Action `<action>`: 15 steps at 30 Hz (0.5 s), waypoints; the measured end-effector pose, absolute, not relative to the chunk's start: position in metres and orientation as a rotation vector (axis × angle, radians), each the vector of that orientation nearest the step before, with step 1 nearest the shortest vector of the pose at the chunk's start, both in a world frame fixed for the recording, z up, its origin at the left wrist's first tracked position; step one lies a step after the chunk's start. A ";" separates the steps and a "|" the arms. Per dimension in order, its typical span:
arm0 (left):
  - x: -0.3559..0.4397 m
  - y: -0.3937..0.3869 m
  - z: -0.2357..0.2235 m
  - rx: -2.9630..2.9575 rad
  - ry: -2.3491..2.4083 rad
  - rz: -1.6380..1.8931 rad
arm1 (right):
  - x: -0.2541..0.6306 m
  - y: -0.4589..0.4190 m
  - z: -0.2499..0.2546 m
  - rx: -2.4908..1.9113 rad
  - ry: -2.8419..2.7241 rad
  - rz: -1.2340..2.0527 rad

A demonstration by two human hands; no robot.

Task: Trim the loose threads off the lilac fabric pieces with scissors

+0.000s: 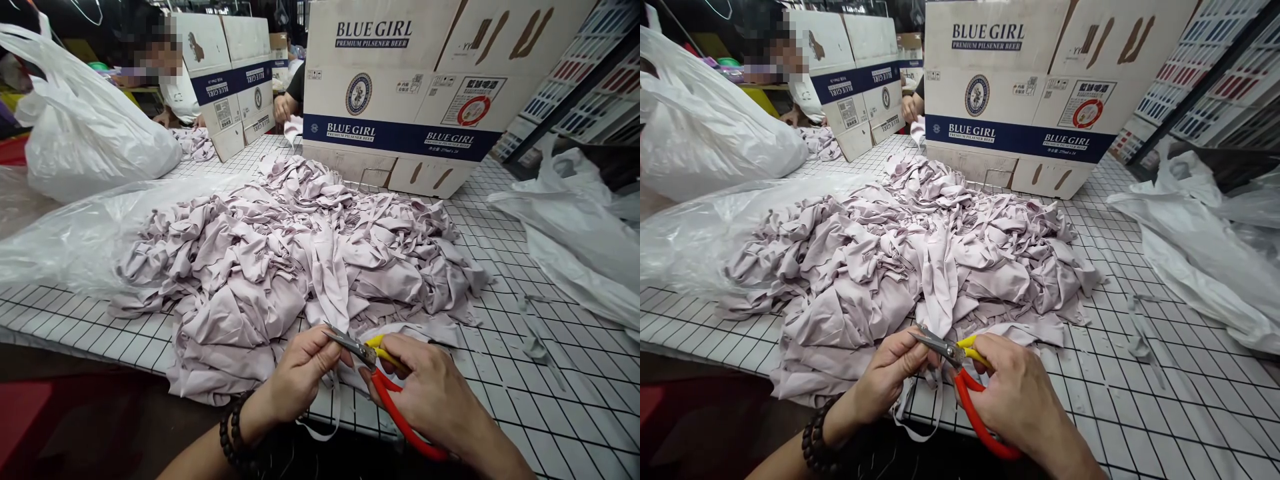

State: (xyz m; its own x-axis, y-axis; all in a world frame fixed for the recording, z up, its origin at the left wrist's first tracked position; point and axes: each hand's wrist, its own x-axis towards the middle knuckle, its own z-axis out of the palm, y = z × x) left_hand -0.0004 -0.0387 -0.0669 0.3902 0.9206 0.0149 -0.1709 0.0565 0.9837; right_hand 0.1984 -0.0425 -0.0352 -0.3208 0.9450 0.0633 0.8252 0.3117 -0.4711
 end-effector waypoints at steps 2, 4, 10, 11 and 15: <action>-0.001 -0.039 -0.068 1.220 0.802 0.961 | 0.198 -0.043 -0.036 -1.585 -2.247 0.517; -0.001 -0.038 -0.068 1.218 0.808 0.950 | 0.199 -0.042 -0.038 -1.584 -2.223 0.555; -0.004 -0.035 -0.064 1.254 0.824 0.938 | 0.213 -0.018 -0.045 -1.616 -1.635 1.314; -0.003 -0.036 -0.064 1.269 0.825 0.933 | 0.212 -0.012 -0.047 -1.587 -1.507 1.432; 0.009 -0.042 -0.061 1.434 0.851 0.928 | 0.190 0.013 -0.059 -1.496 -1.328 1.573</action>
State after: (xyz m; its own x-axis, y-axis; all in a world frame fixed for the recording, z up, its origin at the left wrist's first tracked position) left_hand 0.0086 -0.0419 -0.0607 0.4207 0.9048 0.0656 -0.0131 -0.0662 0.9977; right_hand 0.1896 0.0127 -0.0591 -0.1953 0.9080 -0.3707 0.2134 -0.3296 -0.9197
